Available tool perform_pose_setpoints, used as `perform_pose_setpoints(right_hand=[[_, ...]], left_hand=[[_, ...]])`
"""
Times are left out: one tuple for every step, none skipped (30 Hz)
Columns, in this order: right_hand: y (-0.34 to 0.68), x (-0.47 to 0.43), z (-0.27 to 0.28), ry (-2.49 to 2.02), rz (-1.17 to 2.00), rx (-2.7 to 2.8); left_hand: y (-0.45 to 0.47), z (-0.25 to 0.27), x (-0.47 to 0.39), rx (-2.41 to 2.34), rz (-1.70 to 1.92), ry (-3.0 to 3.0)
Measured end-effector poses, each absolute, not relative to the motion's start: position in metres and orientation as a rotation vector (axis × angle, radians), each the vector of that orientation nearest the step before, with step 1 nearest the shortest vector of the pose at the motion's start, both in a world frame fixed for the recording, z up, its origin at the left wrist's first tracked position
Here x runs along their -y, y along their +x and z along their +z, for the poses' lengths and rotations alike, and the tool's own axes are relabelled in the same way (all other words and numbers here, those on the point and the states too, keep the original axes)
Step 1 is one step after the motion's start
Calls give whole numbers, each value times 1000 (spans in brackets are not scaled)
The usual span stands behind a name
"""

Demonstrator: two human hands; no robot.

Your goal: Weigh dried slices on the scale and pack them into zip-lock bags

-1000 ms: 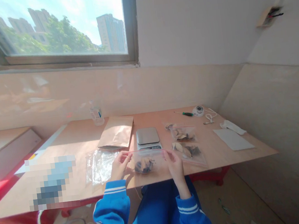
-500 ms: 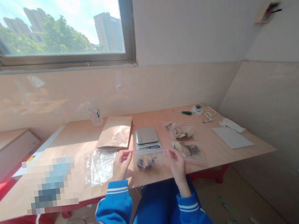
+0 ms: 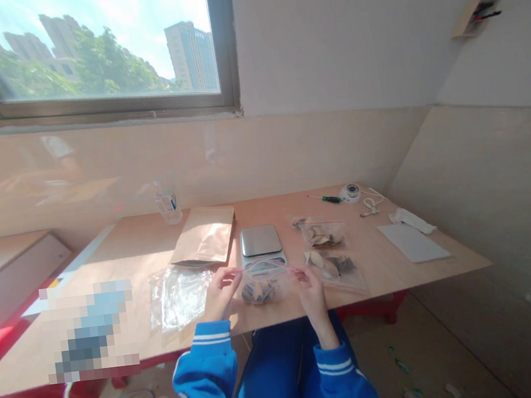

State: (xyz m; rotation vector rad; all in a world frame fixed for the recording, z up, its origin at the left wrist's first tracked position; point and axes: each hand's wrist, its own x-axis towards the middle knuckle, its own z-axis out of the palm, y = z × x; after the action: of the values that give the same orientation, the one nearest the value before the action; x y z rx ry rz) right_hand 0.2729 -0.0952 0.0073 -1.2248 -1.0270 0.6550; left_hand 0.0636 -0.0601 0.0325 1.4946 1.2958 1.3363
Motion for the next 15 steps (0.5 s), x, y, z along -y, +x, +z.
perform_pose_setpoints(right_hand=[[273, 96, 8, -1218, 650, 1034], [274, 97, 9, -1213, 639, 1039], [274, 97, 11, -1210, 621, 1044], [275, 98, 12, -1210, 599, 1052], [275, 99, 13, -1213, 575, 1060], [275, 99, 14, -1219, 554, 1065], [275, 99, 14, -1223, 544, 1063], [274, 99, 13, -1223, 553, 1053], [273, 98, 12, -1218, 580, 1032], [271, 97, 11, -1209, 619, 1007], [269, 96, 9, -1194, 664, 988], [268, 95, 8, -1177, 710, 979], [266, 94, 7, -1160, 748, 982], [265, 94, 6, -1147, 773, 992], [264, 93, 6, -1140, 785, 1001]], left_hand=[[63, 33, 60, -1300, 1338, 1499], [62, 32, 60, -1307, 1342, 1507], [60, 32, 61, -1321, 1349, 1515], [58, 32, 61, -1340, 1357, 1525], [56, 32, 61, -1359, 1362, 1536], [54, 31, 61, -1374, 1364, 1549], [52, 31, 61, -1384, 1364, 1561], [51, 31, 61, -1389, 1364, 1569], [50, 31, 61, -1387, 1366, 1573], [50, 31, 61, -1380, 1365, 1576], [50, 32, 61, -1374, 1361, 1575], [51, 32, 61, -1366, 1351, 1572], [53, 33, 61, -1359, 1337, 1567], [54, 34, 62, -1353, 1323, 1560], [56, 35, 63, -1348, 1311, 1554]])
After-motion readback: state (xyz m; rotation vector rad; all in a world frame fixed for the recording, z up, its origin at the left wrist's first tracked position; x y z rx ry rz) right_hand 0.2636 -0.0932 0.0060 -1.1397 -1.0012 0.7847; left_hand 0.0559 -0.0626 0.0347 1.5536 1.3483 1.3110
